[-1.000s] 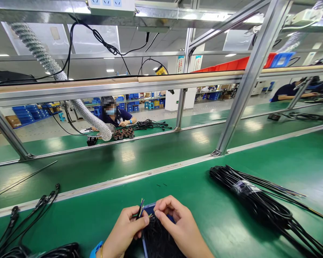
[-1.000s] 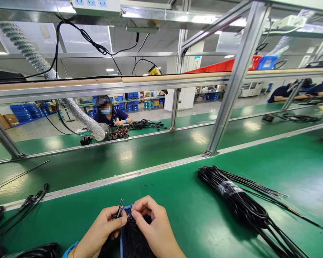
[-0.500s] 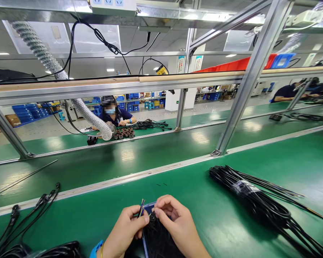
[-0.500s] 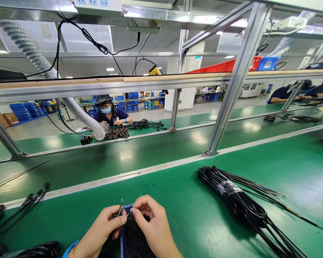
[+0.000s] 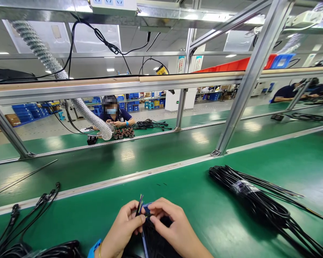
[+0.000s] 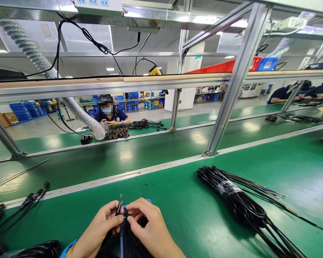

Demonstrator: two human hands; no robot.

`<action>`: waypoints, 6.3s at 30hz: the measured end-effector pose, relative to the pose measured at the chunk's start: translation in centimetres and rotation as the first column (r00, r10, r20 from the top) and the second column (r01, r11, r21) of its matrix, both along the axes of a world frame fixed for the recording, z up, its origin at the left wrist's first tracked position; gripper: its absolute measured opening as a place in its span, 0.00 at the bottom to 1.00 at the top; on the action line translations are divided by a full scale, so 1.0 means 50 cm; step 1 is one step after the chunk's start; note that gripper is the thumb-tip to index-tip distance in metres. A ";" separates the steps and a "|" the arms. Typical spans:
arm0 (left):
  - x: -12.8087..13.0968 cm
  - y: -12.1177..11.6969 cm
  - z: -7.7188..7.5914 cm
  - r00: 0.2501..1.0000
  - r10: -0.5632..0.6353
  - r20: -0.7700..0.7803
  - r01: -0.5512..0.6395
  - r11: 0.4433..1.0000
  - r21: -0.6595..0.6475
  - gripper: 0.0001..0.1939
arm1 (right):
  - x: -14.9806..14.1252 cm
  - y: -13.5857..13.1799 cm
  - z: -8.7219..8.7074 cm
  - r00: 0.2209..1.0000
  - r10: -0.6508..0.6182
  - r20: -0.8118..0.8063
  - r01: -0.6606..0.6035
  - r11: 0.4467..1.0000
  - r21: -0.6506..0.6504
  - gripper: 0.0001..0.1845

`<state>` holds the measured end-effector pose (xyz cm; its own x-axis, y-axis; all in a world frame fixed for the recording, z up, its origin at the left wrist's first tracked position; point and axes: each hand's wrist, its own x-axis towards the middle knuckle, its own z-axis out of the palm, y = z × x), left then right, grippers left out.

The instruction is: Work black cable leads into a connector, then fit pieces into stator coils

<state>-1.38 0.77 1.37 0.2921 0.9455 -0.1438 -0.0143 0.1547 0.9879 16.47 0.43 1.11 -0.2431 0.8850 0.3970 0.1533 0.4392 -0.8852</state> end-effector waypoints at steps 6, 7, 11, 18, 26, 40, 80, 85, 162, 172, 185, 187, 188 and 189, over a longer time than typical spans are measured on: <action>-0.003 0.001 -0.006 0.998 -0.056 0.035 0.057 0.998 -0.002 0.22 | -0.017 -0.002 -0.015 1.000 0.003 -0.029 -0.005 0.998 -0.057 0.08; -0.002 0.000 -0.003 0.998 -0.051 0.034 0.051 0.999 0.009 0.21 | -0.012 -0.005 -0.011 0.997 0.045 -0.061 -0.051 0.992 -0.114 0.08; -0.002 -0.002 0.014 0.999 -0.018 0.032 0.017 1.000 0.025 0.14 | 0.025 -0.009 0.016 0.926 0.348 -0.146 -0.377 0.839 -0.392 0.12; -0.002 -0.005 0.016 0.982 -0.122 0.143 0.133 0.989 -0.070 0.11 | 0.012 0.014 -0.013 0.667 -0.041 0.744 -0.025 0.997 0.077 0.10; 0.005 -0.006 0.024 0.993 -0.115 -0.031 0.115 0.993 -0.010 0.14 | -0.001 0.012 -0.045 0.591 -0.025 0.806 -0.056 0.996 0.072 0.09; 0.008 -0.008 0.013 0.999 0.032 0.021 -0.032 0.999 -0.013 0.14 | 0.009 0.006 -0.003 0.972 -0.093 -0.217 0.020 0.948 -0.318 0.20; 0.012 -0.011 0.019 1.000 0.012 -0.019 -0.012 1.000 -0.005 0.18 | -0.008 -0.001 -0.026 0.914 -0.325 -0.244 0.287 0.941 -0.179 0.16; 0.007 -0.005 0.000 1.000 0.014 -0.012 -0.014 1.000 0.011 0.20 | -0.014 -0.006 -0.030 0.926 -0.319 -0.201 0.297 0.946 -0.130 0.15; 0.005 -0.013 0.029 0.996 0.021 -0.092 -0.022 1.000 -0.007 0.14 | 0.038 -0.004 0.002 0.894 -0.176 0.413 0.099 0.974 0.201 0.10; 0.007 -0.016 0.033 0.992 -0.007 -0.123 0.005 1.000 -0.015 0.13 | 0.015 -0.012 0.001 0.975 -0.189 0.115 0.156 0.956 0.248 0.12; 0.008 -0.017 0.034 0.991 -0.005 -0.133 0.003 1.000 -0.014 0.14 | 0.015 -0.015 -0.002 0.971 -0.198 0.130 0.159 0.951 0.265 0.12; 0.008 -0.016 0.034 0.992 -0.002 -0.127 0.001 1.000 -0.014 0.14 | 0.012 -0.015 -0.004 0.970 -0.200 0.141 0.157 0.951 0.268 0.12; 0.008 -0.016 0.033 0.992 -0.002 -0.124 0.001 1.000 -0.013 0.14 | 0.011 -0.014 -0.005 0.969 -0.199 0.149 0.154 0.950 0.271 0.12; 0.009 -0.016 0.031 0.992 -0.002 -0.123 0.001 1.000 -0.011 0.15 | 0.009 -0.014 -0.007 0.968 -0.195 0.157 0.147 0.951 0.272 0.11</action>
